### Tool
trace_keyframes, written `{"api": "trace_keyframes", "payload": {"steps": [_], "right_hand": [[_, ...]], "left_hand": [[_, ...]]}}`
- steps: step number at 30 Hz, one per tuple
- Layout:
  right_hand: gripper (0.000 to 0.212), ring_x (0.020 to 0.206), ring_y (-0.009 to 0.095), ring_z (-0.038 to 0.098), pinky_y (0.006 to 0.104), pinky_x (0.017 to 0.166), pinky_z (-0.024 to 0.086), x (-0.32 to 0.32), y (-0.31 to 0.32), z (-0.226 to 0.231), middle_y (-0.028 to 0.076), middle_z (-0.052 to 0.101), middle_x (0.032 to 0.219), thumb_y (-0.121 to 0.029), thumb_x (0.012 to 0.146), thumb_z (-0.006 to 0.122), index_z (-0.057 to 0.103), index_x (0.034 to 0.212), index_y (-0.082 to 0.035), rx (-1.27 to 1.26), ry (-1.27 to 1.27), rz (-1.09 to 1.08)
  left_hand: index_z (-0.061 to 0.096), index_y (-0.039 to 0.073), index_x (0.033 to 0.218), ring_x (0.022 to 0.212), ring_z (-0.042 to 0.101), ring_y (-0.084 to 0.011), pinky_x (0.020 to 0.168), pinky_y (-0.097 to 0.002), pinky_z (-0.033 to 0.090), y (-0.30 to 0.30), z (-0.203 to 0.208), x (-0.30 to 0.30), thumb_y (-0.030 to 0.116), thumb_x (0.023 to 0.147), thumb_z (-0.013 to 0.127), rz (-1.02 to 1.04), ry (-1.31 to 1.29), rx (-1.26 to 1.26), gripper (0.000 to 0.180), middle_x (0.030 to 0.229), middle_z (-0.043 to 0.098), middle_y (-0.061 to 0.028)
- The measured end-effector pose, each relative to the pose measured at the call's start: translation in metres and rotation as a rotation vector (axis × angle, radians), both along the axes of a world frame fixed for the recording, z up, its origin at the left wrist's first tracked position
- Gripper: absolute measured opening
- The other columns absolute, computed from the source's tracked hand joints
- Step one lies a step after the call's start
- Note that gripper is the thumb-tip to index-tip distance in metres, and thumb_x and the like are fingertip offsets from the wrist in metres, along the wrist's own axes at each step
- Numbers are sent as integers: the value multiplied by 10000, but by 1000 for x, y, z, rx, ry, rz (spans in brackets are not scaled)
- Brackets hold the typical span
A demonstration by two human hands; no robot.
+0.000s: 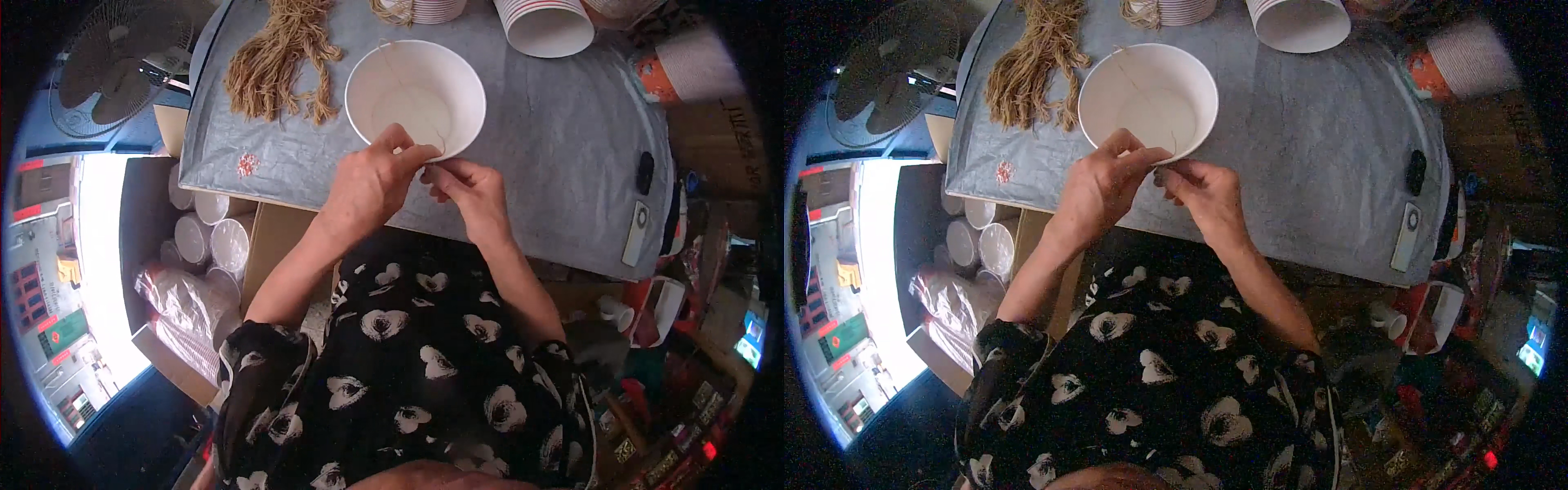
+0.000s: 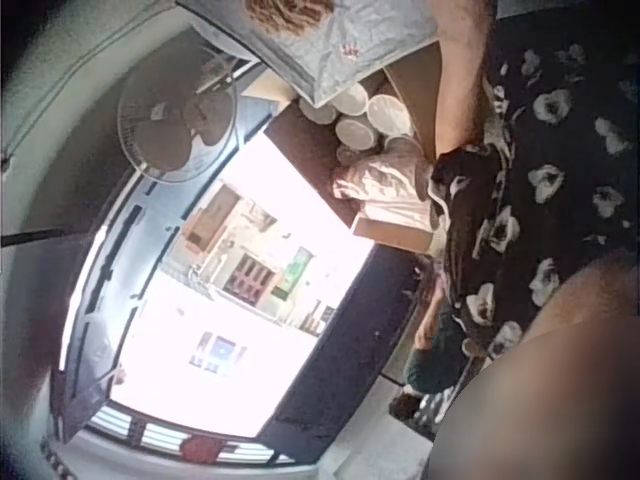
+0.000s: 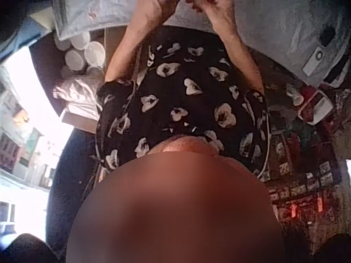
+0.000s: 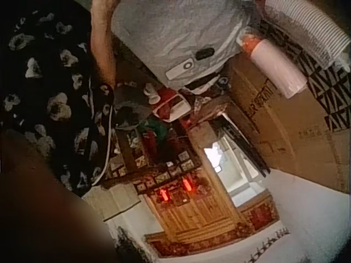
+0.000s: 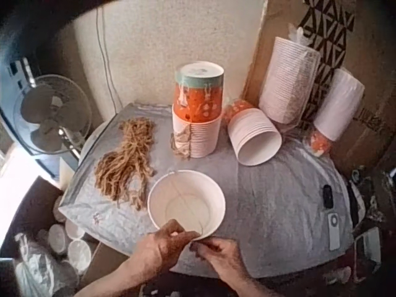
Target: Attaching twine handles to paper buckets by threading the rope through pre-cut holes and tying knots to secure them.
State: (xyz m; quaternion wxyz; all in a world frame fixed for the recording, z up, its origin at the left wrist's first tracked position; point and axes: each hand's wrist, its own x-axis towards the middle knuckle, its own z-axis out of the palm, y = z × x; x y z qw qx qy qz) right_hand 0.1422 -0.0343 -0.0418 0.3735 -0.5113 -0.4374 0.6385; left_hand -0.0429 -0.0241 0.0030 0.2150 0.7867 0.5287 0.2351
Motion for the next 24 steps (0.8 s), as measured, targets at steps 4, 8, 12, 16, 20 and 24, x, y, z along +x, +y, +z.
{"api": "trace_keyframes", "payload": {"steps": [4,8,12,16,20,24], "right_hand": [[194,719,93,623,235,680,496,2,0,3,62,723,850,-148,938,686,731,1027,19,34,-21,-41],[158,730,111,650,278,668,526,19,-4,18,64,729,851,-110,961,640,710,1039,8,335,-166,85],[157,734,121,664,277,671,524,25,12,44,84,720,828,-108,964,627,695,1031,16,713,-369,185],[164,727,133,668,278,652,521,30,13,58,91,718,831,-104,963,617,682,1042,23,622,-432,200],[213,706,115,647,278,628,520,30,2,41,65,733,869,-124,982,593,680,1109,24,346,-354,166],[297,748,78,594,245,657,501,16,-4,19,76,723,971,-212,1006,576,665,1181,10,58,-118,115]], "left_hand": [[723,154,1070,764,687,-312,648,-413,554,1,-3,-5,94,872,691,-13,-41,11,210,921,641,-79],[738,111,1017,753,688,-295,653,-375,551,6,6,-14,142,870,721,-120,-110,-16,152,928,675,-80],[751,87,965,747,690,-275,650,-352,548,15,6,-17,165,867,735,-173,-115,4,126,922,697,-87],[755,63,953,759,700,-242,644,-338,550,21,6,-21,128,881,716,-208,-155,-101,105,932,714,-85],[749,46,930,770,694,-303,683,-381,553,22,0,-21,137,879,698,-224,-297,-82,117,900,705,-110],[740,11,955,791,698,-316,698,-377,559,23,1,-21,75,880,671,-249,-335,-107,120,909,704,-142]]}}
